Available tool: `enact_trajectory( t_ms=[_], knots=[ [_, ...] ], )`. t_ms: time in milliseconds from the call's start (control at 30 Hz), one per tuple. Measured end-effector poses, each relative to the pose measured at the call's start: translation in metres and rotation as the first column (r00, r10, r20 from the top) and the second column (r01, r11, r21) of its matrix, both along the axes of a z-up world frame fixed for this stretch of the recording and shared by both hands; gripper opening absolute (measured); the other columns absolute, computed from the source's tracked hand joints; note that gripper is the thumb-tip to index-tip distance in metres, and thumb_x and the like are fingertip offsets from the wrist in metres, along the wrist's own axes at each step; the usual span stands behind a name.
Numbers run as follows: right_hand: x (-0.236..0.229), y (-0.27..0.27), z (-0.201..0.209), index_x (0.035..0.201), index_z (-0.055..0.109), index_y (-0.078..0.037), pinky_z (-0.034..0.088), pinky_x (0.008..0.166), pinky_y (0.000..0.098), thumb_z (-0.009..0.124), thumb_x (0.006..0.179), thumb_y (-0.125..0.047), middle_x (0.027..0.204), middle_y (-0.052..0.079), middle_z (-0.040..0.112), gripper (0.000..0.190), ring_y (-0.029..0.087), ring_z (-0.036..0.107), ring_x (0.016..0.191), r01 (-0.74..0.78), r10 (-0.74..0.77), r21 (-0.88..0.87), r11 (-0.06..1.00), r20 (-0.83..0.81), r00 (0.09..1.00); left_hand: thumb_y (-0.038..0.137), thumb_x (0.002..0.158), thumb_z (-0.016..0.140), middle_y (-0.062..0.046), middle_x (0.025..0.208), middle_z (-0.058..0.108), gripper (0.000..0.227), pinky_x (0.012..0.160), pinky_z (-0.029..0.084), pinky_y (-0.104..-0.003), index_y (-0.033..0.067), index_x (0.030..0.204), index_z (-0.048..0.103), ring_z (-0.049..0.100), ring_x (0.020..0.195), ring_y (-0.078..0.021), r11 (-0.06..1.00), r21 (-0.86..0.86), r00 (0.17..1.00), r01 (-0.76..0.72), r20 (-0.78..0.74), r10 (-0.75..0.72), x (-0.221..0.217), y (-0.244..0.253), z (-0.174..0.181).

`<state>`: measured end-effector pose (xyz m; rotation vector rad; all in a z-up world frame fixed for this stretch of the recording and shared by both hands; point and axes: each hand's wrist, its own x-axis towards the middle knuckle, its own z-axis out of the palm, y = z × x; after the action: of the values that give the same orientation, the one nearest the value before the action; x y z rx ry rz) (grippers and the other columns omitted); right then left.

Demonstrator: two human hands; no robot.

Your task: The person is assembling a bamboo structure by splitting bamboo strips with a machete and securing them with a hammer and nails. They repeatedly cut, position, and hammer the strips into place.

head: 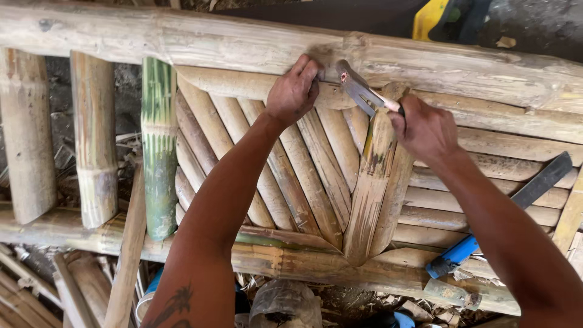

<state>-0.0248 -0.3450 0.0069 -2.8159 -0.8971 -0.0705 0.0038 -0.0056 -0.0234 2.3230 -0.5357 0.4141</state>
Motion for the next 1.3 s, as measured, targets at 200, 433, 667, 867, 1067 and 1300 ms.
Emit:
enact_trajectory(
  t_ms=[200, 433, 667, 867, 1067, 1300],
  knots=[
    [-0.007, -0.002, -0.006, 0.091, 0.053, -0.007, 0.04, 0.037, 0.0361, 0.044, 0.115, -0.039, 0.066, 0.006, 0.057, 0.041, 0.017, 0.047, 0.043, -0.112, 0.109, 0.034, 0.993, 0.084, 0.991, -0.001, 0.089, 0.066, -0.009, 0.111, 0.056, 0.033, 0.066, 0.059, -0.045, 0.0128, 0.113, 0.047, 0.068, 0.083, -0.0349, 0.999, -0.037, 0.998, 0.028, 0.058, -0.026, -0.003, 0.001, 0.001],
    [-0.013, 0.003, -0.001, 0.088, 0.058, -0.007, 0.035, 0.03, 0.035, 0.05, 0.109, -0.039, 0.062, 0.005, 0.057, 0.04, 0.014, 0.043, 0.037, -0.055, 0.061, -0.152, 0.987, 0.037, 0.997, -0.004, 0.089, 0.064, -0.01, 0.109, 0.054, 0.035, 0.063, 0.059, -0.044, 0.0131, 0.114, 0.047, 0.067, 0.08, -0.0352, 0.998, -0.062, 1.0, 0.014, 0.013, -0.014, -0.004, 0.0, 0.002],
    [-0.009, 0.006, -0.006, 0.097, 0.059, -0.003, 0.039, 0.036, 0.032, 0.05, 0.118, -0.033, 0.065, 0.007, 0.056, 0.038, 0.016, 0.051, 0.046, -0.101, 0.092, 0.119, 0.988, 0.08, 0.993, -0.005, 0.087, 0.063, -0.011, 0.11, 0.054, 0.037, 0.062, 0.058, -0.046, 0.0116, 0.115, 0.046, 0.066, 0.077, -0.0361, 0.998, -0.063, 0.999, 0.027, 0.04, -0.024, 0.0, 0.002, 0.0],
    [-0.005, 0.001, 0.005, 0.1, 0.058, -0.001, 0.039, 0.035, 0.0332, 0.05, 0.119, -0.032, 0.062, 0.004, 0.052, 0.037, 0.015, 0.047, 0.044, -0.03, 0.015, 0.142, 0.989, 0.108, 0.994, -0.008, 0.085, 0.06, -0.011, 0.109, 0.054, 0.038, 0.062, 0.06, -0.043, 0.0106, 0.115, 0.045, 0.066, 0.074, -0.0327, 0.997, -0.073, 0.999, 0.03, 0.037, -0.027, 0.004, 0.0, 0.003],
    [-0.011, 0.008, -0.002, 0.092, 0.056, -0.005, 0.036, 0.034, 0.0366, 0.041, 0.119, -0.036, 0.059, 0.007, 0.05, 0.043, 0.018, 0.043, 0.038, 0.118, -0.122, -0.075, 0.99, -0.053, 0.991, -0.007, 0.085, 0.062, -0.011, 0.109, 0.053, 0.039, 0.063, 0.06, -0.043, 0.0121, 0.114, 0.044, 0.066, 0.074, -0.0338, 0.997, -0.071, 0.998, 0.028, 0.058, -0.024, 0.001, 0.002, -0.001],
    [-0.027, 0.021, 0.004, 0.095, 0.057, -0.002, 0.041, 0.036, 0.0387, 0.043, 0.114, -0.039, 0.06, 0.009, 0.052, 0.044, 0.02, 0.047, 0.04, 0.119, -0.116, 0.058, 0.991, -0.048, 0.992, -0.008, 0.092, 0.058, -0.01, 0.102, 0.052, 0.033, 0.058, 0.062, -0.034, 0.0107, 0.116, 0.046, 0.063, 0.07, -0.0272, 0.994, -0.105, 0.999, 0.038, -0.011, -0.039, 0.01, 0.003, -0.022]
  ],
)
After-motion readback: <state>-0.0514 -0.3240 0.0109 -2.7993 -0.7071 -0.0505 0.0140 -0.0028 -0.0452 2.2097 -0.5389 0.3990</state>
